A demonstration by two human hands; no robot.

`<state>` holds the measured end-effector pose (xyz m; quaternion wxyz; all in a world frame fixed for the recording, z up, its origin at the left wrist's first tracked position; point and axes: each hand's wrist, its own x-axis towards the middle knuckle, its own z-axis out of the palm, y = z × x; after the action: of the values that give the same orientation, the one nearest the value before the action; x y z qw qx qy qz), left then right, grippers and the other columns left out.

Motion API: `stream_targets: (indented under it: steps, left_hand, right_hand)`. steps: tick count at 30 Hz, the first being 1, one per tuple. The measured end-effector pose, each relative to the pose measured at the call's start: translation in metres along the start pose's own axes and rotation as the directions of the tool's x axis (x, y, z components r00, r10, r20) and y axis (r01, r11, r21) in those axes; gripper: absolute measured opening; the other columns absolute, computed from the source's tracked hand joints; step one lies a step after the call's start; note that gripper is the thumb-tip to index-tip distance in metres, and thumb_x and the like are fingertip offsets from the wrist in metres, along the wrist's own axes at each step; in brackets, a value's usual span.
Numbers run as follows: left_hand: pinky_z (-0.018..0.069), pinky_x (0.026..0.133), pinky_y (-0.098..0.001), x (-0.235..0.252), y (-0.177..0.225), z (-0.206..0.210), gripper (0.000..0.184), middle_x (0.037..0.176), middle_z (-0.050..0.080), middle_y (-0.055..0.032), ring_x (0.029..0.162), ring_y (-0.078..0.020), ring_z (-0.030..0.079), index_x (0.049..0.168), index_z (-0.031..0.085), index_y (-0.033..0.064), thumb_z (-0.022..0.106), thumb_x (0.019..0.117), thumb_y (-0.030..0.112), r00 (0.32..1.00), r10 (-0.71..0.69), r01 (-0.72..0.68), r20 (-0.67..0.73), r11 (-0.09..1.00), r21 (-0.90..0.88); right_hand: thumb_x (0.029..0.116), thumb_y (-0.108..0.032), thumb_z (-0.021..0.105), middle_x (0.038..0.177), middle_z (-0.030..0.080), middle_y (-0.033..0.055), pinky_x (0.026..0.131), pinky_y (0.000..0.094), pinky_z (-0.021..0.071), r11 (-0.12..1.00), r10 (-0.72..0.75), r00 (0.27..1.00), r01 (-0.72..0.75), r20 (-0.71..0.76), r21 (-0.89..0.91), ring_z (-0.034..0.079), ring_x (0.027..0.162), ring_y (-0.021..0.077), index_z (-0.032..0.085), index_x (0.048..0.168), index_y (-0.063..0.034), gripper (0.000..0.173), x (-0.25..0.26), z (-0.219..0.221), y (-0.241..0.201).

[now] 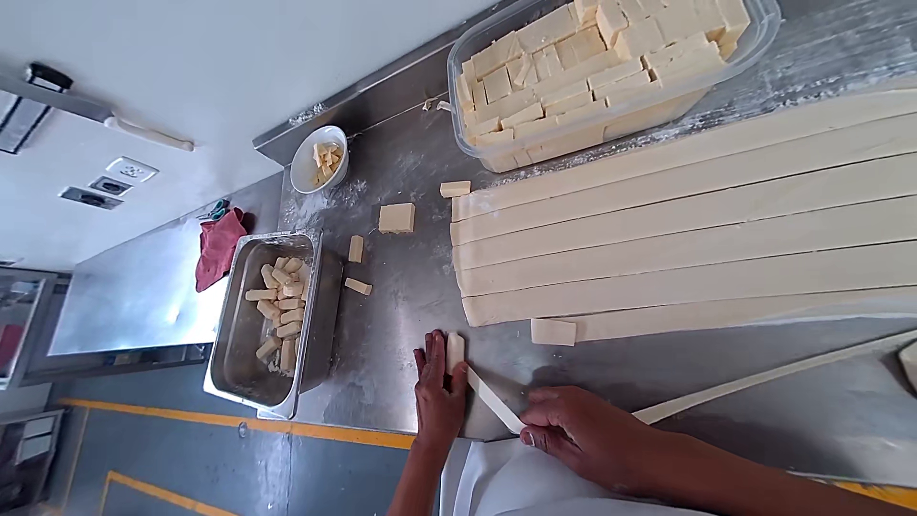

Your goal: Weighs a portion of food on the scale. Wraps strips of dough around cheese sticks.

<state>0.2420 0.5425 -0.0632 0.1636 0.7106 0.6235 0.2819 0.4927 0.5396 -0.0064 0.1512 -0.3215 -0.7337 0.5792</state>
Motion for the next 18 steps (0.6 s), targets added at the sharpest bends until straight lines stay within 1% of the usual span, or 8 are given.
stream_targets:
  steps: [3, 4, 6, 8, 10, 12, 14, 18]
  left_hand:
    - [0.0545, 0.099, -0.0537, 0.005, 0.002, 0.004, 0.034, 0.119, 0.071, -0.0263, 0.112, -0.0432, 0.07, 0.117, 0.071, -0.0115, 0.065, 0.0868, 0.003, 0.998, 0.036, -0.035, -0.055, 0.999, 0.016]
    - [0.0561, 0.097, -0.0525, 0.008, -0.001, 0.002, 0.031, 0.117, 0.071, -0.0263, 0.11, -0.0423, 0.071, 0.115, 0.072, -0.0112, 0.065, 0.0873, 0.0, 0.996, 0.031, -0.028, -0.08, 0.999, 0.041]
    - [0.0526, 0.101, -0.0553, 0.009, -0.008, -0.002, 0.031, 0.122, 0.069, -0.0282, 0.115, -0.045, 0.067, 0.117, 0.07, -0.0125, 0.062, 0.0909, 0.001, 0.996, 0.037, -0.03, -0.079, 0.996, 0.087]
    - [0.0481, 0.106, -0.0585, 0.006, -0.006, -0.005, 0.033, 0.128, 0.066, -0.0296, 0.121, -0.0474, 0.063, 0.119, 0.069, -0.0137, 0.054, 0.0946, 0.003, 0.995, 0.095, -0.095, 0.007, 0.992, 0.078]
    - [0.0492, 0.105, -0.0568, 0.005, -0.002, -0.012, 0.033, 0.126, 0.067, -0.0273, 0.12, -0.0452, 0.065, 0.118, 0.07, -0.0121, 0.051, 0.0944, 0.0, 0.995, 0.083, -0.085, 0.058, 0.996, 0.03]
    - [0.0475, 0.107, -0.0579, 0.006, -0.002, -0.012, 0.034, 0.126, 0.067, -0.0266, 0.121, -0.0451, 0.064, 0.121, 0.068, -0.0124, 0.055, 0.0942, 0.003, 1.0, 0.001, -0.001, 0.029, 1.0, 0.001]
    - [0.0434, 0.11, -0.0597, 0.005, 0.004, -0.002, 0.045, 0.134, 0.062, -0.0282, 0.126, -0.0483, 0.059, 0.131, 0.061, -0.0136, 0.063, 0.093, 0.01, 0.998, -0.063, 0.064, 0.024, 0.998, -0.02]
    - [0.0551, 0.099, -0.0528, 0.01, 0.005, 0.008, 0.032, 0.119, 0.071, -0.0254, 0.112, -0.0424, 0.07, 0.116, 0.072, -0.0098, 0.066, 0.0878, 0.003, 0.997, -0.025, 0.027, -0.078, 0.999, 0.018]
  right_hand:
    - [0.1067, -0.025, 0.049, 0.083, 0.059, 0.0149, 0.071, 0.0374, 0.0471, 0.999, 0.05, 0.999, -0.05, -0.005, -0.002, 0.059, 0.079, 0.0254, 0.071, 0.096, 0.0019, 0.036, -0.003, -0.002, 0.001]
    - [0.1066, -0.025, 0.049, 0.083, 0.059, 0.0144, 0.07, 0.0371, 0.0469, 0.998, 0.061, 0.998, -0.061, -0.007, -0.006, 0.058, 0.078, 0.0252, 0.071, 0.096, 0.0015, 0.036, -0.003, -0.003, 0.002]
    - [0.106, -0.024, 0.05, 0.084, 0.06, 0.0143, 0.071, 0.0367, 0.0481, 0.998, 0.065, 0.998, -0.065, -0.01, -0.012, 0.06, 0.079, 0.0249, 0.072, 0.099, 0.0005, 0.034, -0.004, -0.003, 0.003]
    - [0.1061, -0.023, 0.05, 0.087, 0.062, 0.0154, 0.073, 0.0375, 0.0489, 0.997, 0.077, 0.997, -0.077, 0.017, -0.002, 0.061, 0.082, 0.0258, 0.073, 0.102, 0.0007, 0.033, -0.004, -0.005, 0.003]
    - [0.1065, -0.023, 0.05, 0.091, 0.064, 0.0162, 0.077, 0.0386, 0.0495, 0.996, 0.091, 0.993, -0.091, 0.069, 0.001, 0.062, 0.086, 0.0266, 0.073, 0.104, 0.0004, 0.033, -0.001, -0.005, 0.002]
    - [0.1066, -0.022, 0.05, 0.093, 0.065, 0.017, 0.079, 0.0396, 0.0497, 0.996, 0.087, 0.991, -0.088, 0.101, 0.005, 0.063, 0.087, 0.0274, 0.073, 0.105, 0.0008, 0.032, 0.003, -0.005, 0.001]
    - [0.1068, -0.022, 0.05, 0.093, 0.064, 0.0172, 0.079, 0.0401, 0.0494, 0.996, 0.085, 0.99, -0.086, 0.112, 0.007, 0.062, 0.087, 0.0278, 0.073, 0.105, 0.0013, 0.033, 0.004, -0.006, 0.0]
    - [0.1066, -0.021, 0.05, 0.093, 0.064, 0.0175, 0.079, 0.0411, 0.0491, 0.996, 0.093, 0.989, -0.094, 0.117, 0.006, 0.062, 0.088, 0.0286, 0.072, 0.103, 0.0019, 0.032, 0.004, -0.007, 0.001]
